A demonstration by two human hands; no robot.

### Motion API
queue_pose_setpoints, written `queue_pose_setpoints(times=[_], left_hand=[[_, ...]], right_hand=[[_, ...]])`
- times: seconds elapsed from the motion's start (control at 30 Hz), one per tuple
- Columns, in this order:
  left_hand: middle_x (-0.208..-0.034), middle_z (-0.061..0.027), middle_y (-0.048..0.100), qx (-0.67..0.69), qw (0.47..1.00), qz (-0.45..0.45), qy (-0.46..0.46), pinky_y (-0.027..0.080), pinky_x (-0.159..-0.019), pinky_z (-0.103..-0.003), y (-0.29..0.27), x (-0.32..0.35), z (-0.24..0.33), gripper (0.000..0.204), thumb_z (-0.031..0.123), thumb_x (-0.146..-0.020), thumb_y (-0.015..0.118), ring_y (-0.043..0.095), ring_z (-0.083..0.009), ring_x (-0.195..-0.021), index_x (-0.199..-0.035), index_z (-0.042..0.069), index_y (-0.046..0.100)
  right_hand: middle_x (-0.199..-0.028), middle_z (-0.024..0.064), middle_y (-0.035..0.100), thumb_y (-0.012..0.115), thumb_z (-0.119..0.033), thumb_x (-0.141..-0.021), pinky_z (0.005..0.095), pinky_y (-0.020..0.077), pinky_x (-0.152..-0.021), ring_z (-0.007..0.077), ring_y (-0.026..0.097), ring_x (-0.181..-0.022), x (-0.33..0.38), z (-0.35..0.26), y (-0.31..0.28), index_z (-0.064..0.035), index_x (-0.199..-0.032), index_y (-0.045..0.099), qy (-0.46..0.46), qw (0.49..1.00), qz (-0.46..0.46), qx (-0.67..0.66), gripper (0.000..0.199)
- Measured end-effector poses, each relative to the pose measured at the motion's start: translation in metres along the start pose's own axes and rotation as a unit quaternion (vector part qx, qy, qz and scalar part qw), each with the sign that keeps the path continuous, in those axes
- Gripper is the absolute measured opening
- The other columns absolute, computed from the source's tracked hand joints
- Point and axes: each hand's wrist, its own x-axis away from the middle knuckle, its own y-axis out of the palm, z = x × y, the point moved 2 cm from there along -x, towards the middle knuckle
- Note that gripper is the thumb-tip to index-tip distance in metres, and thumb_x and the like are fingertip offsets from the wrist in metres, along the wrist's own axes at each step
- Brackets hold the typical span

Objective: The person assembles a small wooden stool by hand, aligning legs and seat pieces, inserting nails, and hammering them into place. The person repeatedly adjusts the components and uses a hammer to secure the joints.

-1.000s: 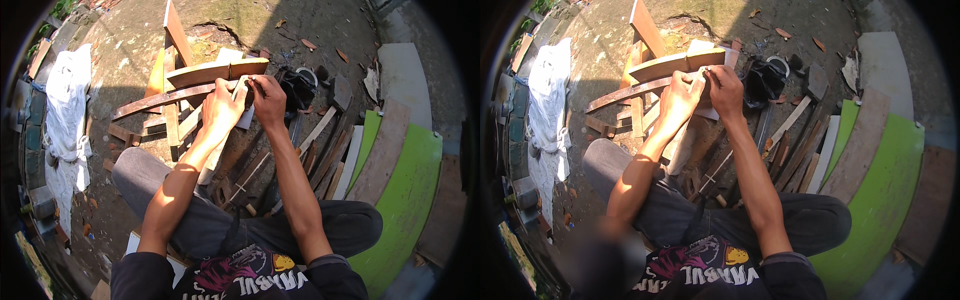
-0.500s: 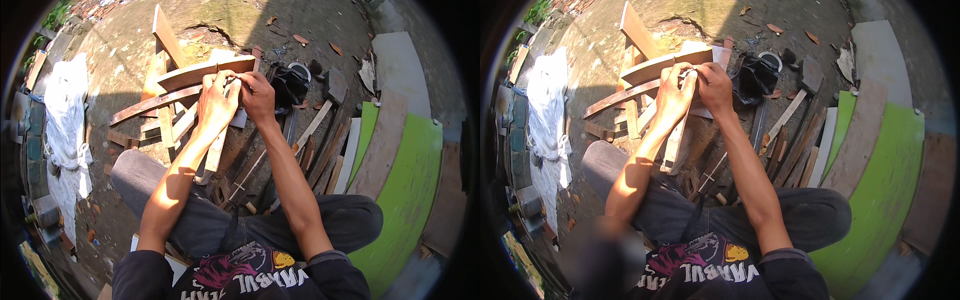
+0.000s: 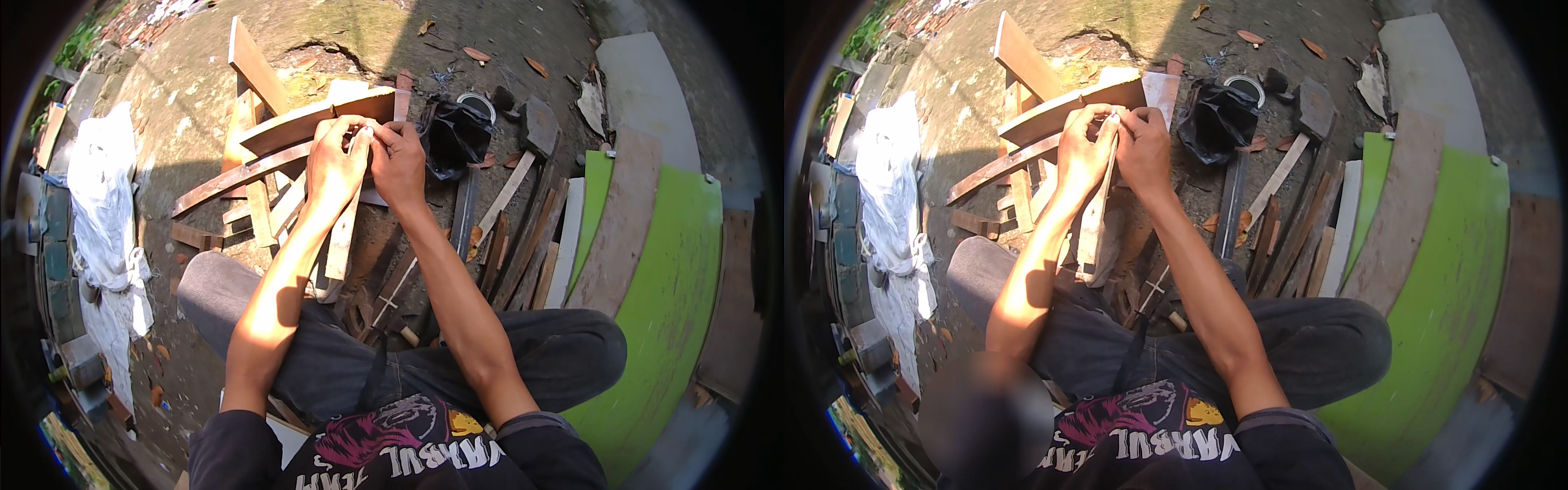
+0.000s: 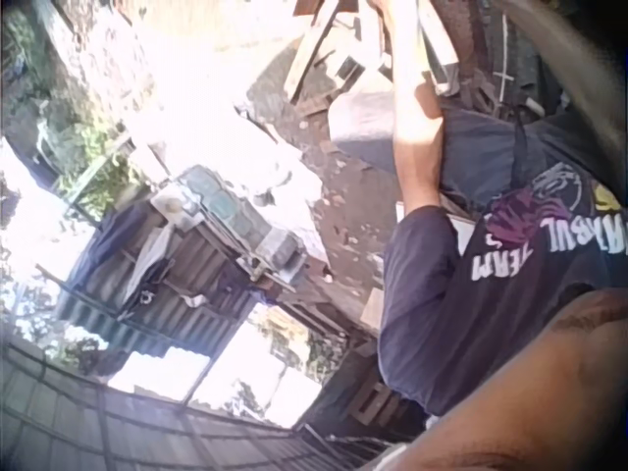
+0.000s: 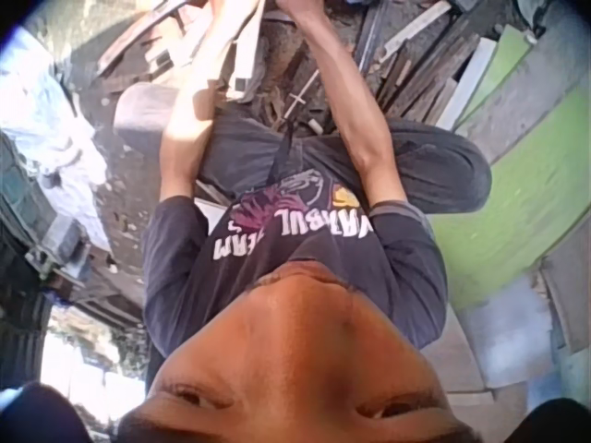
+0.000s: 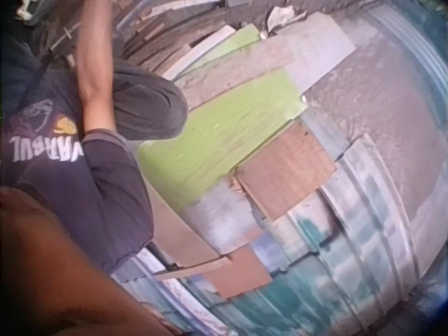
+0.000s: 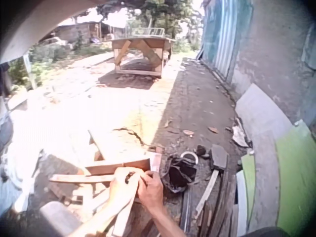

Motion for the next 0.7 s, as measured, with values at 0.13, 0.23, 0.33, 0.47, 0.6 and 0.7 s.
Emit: queue_pose_setpoints(times=[0.13,0.23,0.33,0.47,0.6,0.7], left_hand=[[-0.104,-0.0153,0.060,-0.046,0.999,0.014,0.016,0.052,-0.079,-0.041,0.002,0.000,0.000,0.020,0.026,-0.095,0.061,0.065,-0.0303,-0.090,-0.108,0.011,0.067],[-0.104,-0.0155,0.060,-0.060,0.998,0.020,0.018,0.051,-0.076,-0.043,0.003,0.000,-0.001,0.023,0.030,-0.097,0.059,0.065,-0.0336,-0.089,-0.109,0.012,0.066],[-0.103,-0.0154,0.060,-0.078,0.996,0.028,0.041,0.050,-0.075,-0.045,0.002,-0.003,-0.005,0.025,0.033,-0.098,0.057,0.065,-0.0356,-0.089,-0.109,0.012,0.066],[-0.102,-0.0155,0.060,-0.094,0.994,0.018,0.048,0.051,-0.075,-0.045,0.002,-0.004,-0.004,0.025,0.032,-0.099,0.056,0.065,-0.0359,-0.089,-0.109,0.012,0.066],[-0.100,-0.0135,0.064,-0.139,0.988,0.014,0.067,0.051,-0.074,-0.044,-0.002,-0.005,0.003,0.023,0.029,-0.097,0.057,0.066,-0.0341,-0.088,-0.107,0.011,0.067],[-0.099,-0.0114,0.066,-0.169,0.980,0.025,0.106,0.052,-0.075,-0.043,-0.001,-0.006,0.011,0.022,0.027,-0.095,0.059,0.066,-0.0330,-0.089,-0.105,0.010,0.069]], right_hand=[[-0.097,0.0120,0.061,0.065,-0.003,-0.087,0.0309,0.0492,-0.076,0.0219,0.062,-0.084,0.006,0.003,-0.001,-0.0028,-0.111,0.070,0.025,0.999,-0.012,-0.030,0.024],[-0.099,0.0123,0.061,0.064,-0.006,-0.086,0.0317,0.0497,-0.078,0.0212,0.062,-0.086,0.014,0.003,0.004,-0.0003,-0.124,0.059,0.051,0.997,-0.004,-0.059,0.039],[-0.098,0.0130,0.061,0.064,-0.014,-0.086,0.0329,0.0501,-0.082,0.0205,0.062,-0.090,0.026,0.004,0.007,0.0036,-0.133,0.040,0.195,0.975,-0.004,-0.111,0.056],[-0.084,0.0114,0.067,0.065,-0.019,-0.087,0.0334,0.0527,-0.069,0.0205,0.066,-0.073,0.033,0.015,0.015,0.0030,-0.129,0.045,0.342,0.917,-0.046,-0.202,0.051],[-0.078,0.0116,0.068,0.066,-0.021,-0.087,0.0334,0.0527,-0.062,0.0203,0.066,-0.064,0.032,0.018,0.016,0.0050,-0.119,0.057,0.330,0.919,-0.053,-0.210,0.041],[-0.075,0.0116,0.069,0.065,-0.022,-0.088,0.0334,0.0528,-0.060,0.0193,0.067,-0.063,0.032,0.028,0.019,0.0052,-0.107,0.065,0.298,0.939,-0.045,-0.166,0.033]])
